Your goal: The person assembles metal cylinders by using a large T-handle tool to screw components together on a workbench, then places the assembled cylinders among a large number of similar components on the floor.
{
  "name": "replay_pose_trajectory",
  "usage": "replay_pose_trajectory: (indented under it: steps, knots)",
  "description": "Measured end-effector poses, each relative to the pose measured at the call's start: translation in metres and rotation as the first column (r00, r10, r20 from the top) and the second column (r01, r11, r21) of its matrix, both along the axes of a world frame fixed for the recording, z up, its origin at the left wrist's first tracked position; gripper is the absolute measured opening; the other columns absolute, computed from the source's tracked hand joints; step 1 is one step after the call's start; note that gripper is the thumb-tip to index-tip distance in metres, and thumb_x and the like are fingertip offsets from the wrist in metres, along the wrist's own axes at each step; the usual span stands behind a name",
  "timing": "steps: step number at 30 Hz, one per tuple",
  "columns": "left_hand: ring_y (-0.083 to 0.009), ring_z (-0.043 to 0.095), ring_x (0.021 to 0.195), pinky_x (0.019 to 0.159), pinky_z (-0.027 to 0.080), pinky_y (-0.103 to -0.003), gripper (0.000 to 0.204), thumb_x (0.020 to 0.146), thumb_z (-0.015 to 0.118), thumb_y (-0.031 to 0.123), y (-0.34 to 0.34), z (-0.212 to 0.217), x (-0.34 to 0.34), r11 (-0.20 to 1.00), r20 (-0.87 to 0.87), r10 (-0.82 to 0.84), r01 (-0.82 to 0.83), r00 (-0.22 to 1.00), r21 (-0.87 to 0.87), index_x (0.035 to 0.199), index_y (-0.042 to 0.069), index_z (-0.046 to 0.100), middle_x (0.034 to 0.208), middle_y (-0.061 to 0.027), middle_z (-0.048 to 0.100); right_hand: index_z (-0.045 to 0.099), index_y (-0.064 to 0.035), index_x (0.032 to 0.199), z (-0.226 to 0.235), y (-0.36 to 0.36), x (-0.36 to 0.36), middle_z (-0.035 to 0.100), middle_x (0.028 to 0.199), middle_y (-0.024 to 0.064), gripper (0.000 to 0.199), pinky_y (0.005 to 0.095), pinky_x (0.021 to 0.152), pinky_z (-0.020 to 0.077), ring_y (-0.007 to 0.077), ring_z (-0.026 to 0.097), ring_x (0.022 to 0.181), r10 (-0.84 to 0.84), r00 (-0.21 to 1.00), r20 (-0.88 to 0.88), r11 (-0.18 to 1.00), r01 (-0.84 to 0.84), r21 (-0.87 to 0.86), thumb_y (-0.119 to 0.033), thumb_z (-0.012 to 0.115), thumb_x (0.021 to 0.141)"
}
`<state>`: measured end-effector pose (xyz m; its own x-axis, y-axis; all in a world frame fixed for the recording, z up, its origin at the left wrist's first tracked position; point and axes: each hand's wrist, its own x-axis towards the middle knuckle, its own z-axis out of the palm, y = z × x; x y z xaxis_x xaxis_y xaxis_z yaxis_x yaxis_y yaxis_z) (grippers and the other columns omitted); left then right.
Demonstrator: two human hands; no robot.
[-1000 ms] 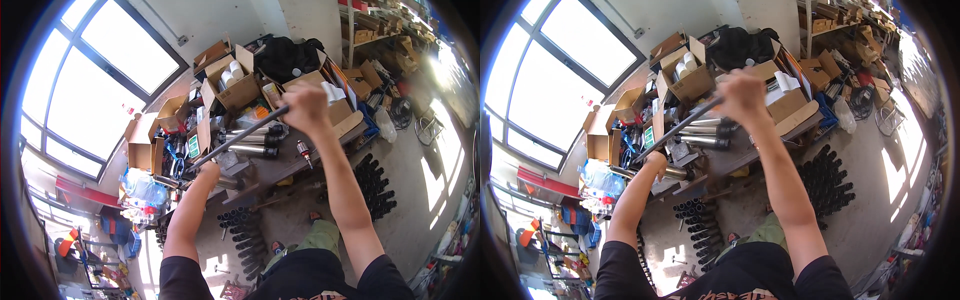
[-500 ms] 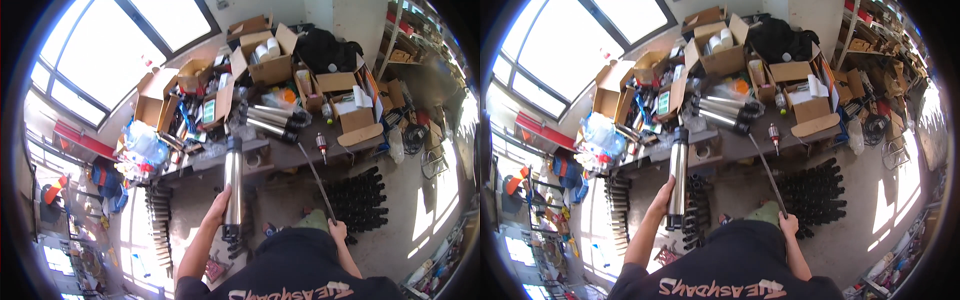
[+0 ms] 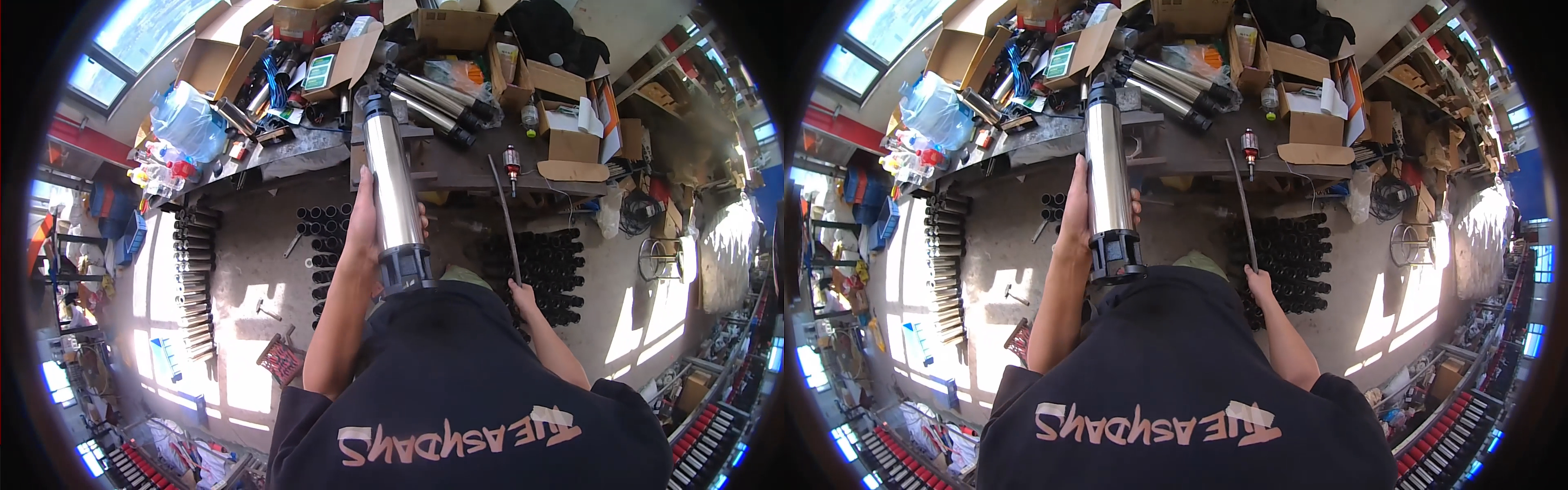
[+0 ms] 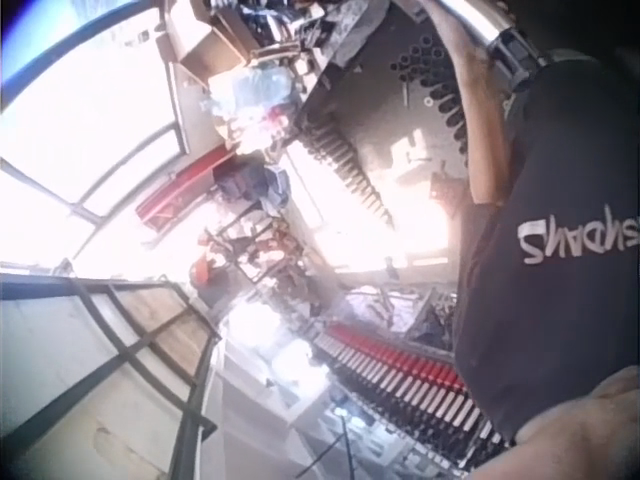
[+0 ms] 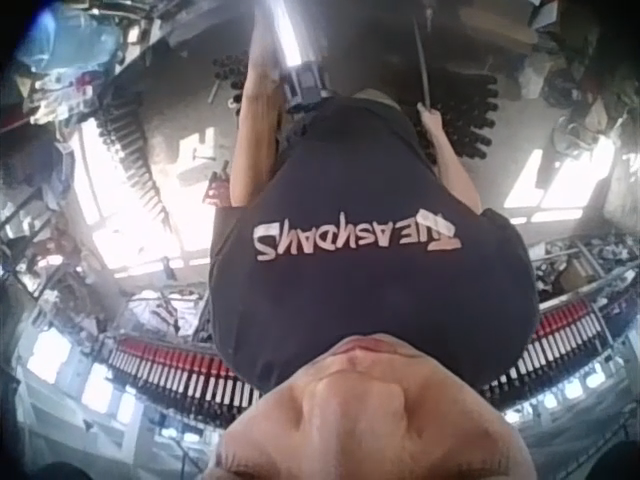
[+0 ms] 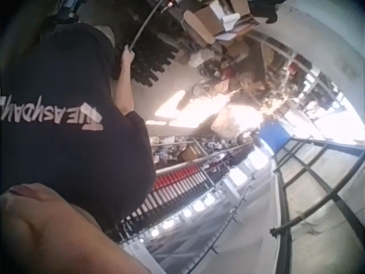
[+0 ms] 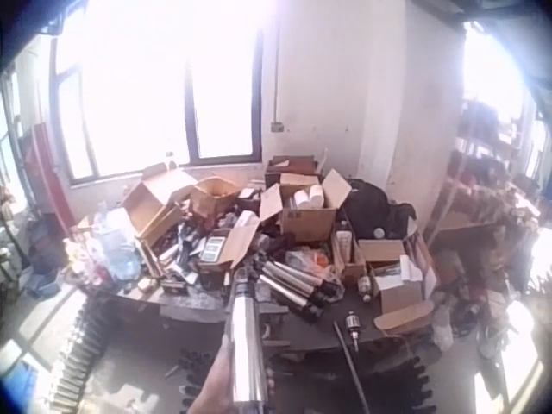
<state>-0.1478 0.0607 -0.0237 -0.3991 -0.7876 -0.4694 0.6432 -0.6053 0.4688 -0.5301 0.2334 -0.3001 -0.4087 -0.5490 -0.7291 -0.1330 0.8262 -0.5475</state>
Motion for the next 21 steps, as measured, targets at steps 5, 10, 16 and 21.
replay_pose_trajectory:
  steps: [5, 10, 16, 21]
  knots:
    - [-0.031, 0.068, 0.066, 0.056, 0.059, -0.044, 0.075, 0.098, 0.031, 0.071, -0.008, 0.008, 0.007, 0.997, 0.227, 0.04, -0.025, 0.973, -0.068, 0.12, 0.002, 0.049, 0.081, -0.0197, 0.064, 0.057, -0.007, 0.072, -0.01, 0.005, 0.011, 0.051, 0.062, -0.0001, 0.043, 0.0326, 0.046, 0.0339, 0.0139, 0.044, 0.049, -0.006, 1.0, 0.002, 1.0, 0.006, -0.013, -0.042, 0.066, 0.094]
    - [-0.0296, 0.068, 0.066, 0.053, 0.059, -0.043, 0.075, 0.097, 0.03, 0.072, -0.011, 0.014, 0.003, 0.989, 0.271, 0.08, -0.043, 0.959, -0.139, 0.118, 0.002, 0.05, 0.082, -0.0183, 0.064, 0.061, -0.0038, 0.075, -0.027, 0.004, 0.023, 0.056, 0.064, 0.002, 0.042, 0.0348, 0.055, 0.0411, 0.0163, 0.052, 0.058, -0.031, 1.0, 0.002, 1.0, 0.031, -0.005, -0.042, 0.069, 0.092]
    - [-0.0308, 0.065, 0.068, 0.057, 0.059, -0.043, 0.071, 0.096, 0.034, 0.072, -0.012, 0.005, -0.003, 0.994, -0.176, 0.019, -0.038, 0.984, -0.105, 0.118, 0.007, 0.053, 0.085, -0.0197, 0.063, 0.064, -0.0033, 0.073, -0.048, 0.007, 0.022, 0.06, 0.065, 0.0046, 0.044, 0.0356, 0.057, 0.0446, 0.0188, 0.055, 0.057, -0.003, 0.998, -0.061, 0.998, -0.001, -0.066, -0.043, 0.071, 0.09]
    - [-0.0278, 0.063, 0.067, 0.063, 0.056, -0.042, 0.077, 0.096, 0.033, 0.072, -0.013, -0.001, -0.016, 0.992, -0.386, -0.023, -0.026, 0.922, -0.12, 0.124, 0.003, 0.053, 0.086, -0.0169, 0.062, 0.063, 0.0009, 0.076, -0.041, 0.0, 0.02, 0.061, 0.067, 0.0062, 0.044, 0.0368, 0.059, 0.0442, 0.0199, 0.055, 0.06, 0.013, 0.998, -0.068, 1.0, -0.014, -0.014, -0.039, 0.068, 0.092]
